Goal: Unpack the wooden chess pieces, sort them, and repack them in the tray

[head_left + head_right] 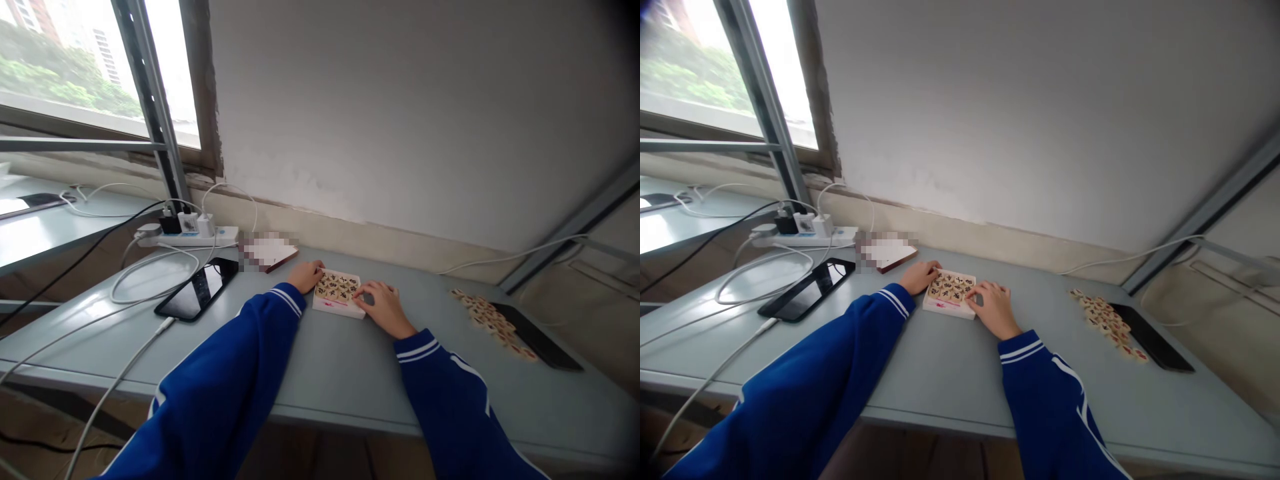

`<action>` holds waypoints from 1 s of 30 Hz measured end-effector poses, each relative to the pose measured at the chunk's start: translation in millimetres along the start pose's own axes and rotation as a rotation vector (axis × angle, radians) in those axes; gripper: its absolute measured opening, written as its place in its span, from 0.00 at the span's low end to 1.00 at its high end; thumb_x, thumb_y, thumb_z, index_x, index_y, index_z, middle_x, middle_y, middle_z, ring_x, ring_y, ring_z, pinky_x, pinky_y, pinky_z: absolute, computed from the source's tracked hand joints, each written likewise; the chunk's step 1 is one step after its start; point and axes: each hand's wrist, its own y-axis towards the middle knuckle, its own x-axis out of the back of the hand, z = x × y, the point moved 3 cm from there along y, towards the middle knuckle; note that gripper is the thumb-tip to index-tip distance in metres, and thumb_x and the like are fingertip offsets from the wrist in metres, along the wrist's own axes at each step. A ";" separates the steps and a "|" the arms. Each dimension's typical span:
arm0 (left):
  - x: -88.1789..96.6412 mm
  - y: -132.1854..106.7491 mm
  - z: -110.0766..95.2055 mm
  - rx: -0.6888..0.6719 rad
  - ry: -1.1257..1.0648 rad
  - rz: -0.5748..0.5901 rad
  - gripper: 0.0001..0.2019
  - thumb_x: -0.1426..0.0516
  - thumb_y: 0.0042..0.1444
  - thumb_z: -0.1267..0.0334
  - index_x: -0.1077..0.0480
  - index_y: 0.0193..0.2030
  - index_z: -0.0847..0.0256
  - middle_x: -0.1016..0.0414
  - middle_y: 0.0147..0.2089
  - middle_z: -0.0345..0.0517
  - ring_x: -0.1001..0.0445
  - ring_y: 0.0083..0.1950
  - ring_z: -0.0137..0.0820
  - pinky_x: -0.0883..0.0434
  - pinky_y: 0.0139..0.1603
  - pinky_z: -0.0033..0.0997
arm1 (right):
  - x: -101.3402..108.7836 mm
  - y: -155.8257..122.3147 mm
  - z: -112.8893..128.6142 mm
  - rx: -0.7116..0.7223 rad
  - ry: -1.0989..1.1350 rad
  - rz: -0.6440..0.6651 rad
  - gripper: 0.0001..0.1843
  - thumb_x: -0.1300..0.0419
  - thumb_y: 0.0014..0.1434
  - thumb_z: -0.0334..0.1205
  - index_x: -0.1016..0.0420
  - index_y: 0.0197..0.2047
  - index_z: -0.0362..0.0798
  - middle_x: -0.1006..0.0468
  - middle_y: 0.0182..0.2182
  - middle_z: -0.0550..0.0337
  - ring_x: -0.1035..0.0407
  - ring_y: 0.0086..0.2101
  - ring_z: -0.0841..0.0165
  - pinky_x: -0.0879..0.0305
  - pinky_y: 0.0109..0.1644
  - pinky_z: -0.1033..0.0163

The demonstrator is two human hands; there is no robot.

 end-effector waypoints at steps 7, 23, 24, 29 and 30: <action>-2.1 2.2 2.3 -0.016 0.010 -0.012 0.15 0.56 0.56 0.62 0.33 0.44 0.58 0.27 0.37 0.47 0.30 0.39 0.35 0.36 0.39 0.31 | 14.2 3.8 -47.0 -0.246 -0.043 -0.177 0.14 0.52 0.56 0.46 0.27 0.36 0.52 0.26 0.36 0.59 0.37 0.35 0.66 0.49 0.41 0.59; -3.3 2.4 3.0 -0.025 0.005 -0.017 0.14 0.56 0.56 0.61 0.33 0.43 0.58 0.27 0.34 0.47 0.30 0.36 0.34 0.36 0.36 0.29 | 27.9 -36.2 -202.4 -0.768 -0.625 -0.233 0.17 0.52 0.55 0.41 0.32 0.44 0.41 0.33 0.47 0.46 0.44 0.50 0.57 0.57 0.53 0.41; -3.0 2.2 2.6 -0.027 0.005 -0.017 0.14 0.56 0.56 0.61 0.33 0.43 0.58 0.27 0.35 0.47 0.30 0.37 0.34 0.36 0.37 0.29 | 28.8 -35.5 -201.3 -0.762 -0.628 -0.232 0.16 0.52 0.55 0.40 0.31 0.43 0.41 0.31 0.46 0.47 0.42 0.48 0.58 0.58 0.53 0.41; -1.1 0.7 0.9 -0.016 0.008 -0.008 0.14 0.56 0.56 0.62 0.33 0.43 0.58 0.27 0.36 0.47 0.30 0.38 0.34 0.36 0.38 0.29 | 33.8 -31.8 -192.7 -0.712 -0.621 -0.197 0.14 0.51 0.54 0.37 0.30 0.40 0.42 0.28 0.40 0.46 0.37 0.43 0.57 0.49 0.49 0.47; -0.8 0.3 0.7 -0.009 0.012 -0.004 0.14 0.56 0.56 0.62 0.33 0.44 0.58 0.27 0.36 0.46 0.30 0.38 0.34 0.36 0.38 0.29 | 33.7 -30.7 -192.2 -0.682 -0.602 -0.182 0.14 0.51 0.54 0.37 0.30 0.41 0.42 0.28 0.40 0.46 0.36 0.43 0.57 0.47 0.47 0.50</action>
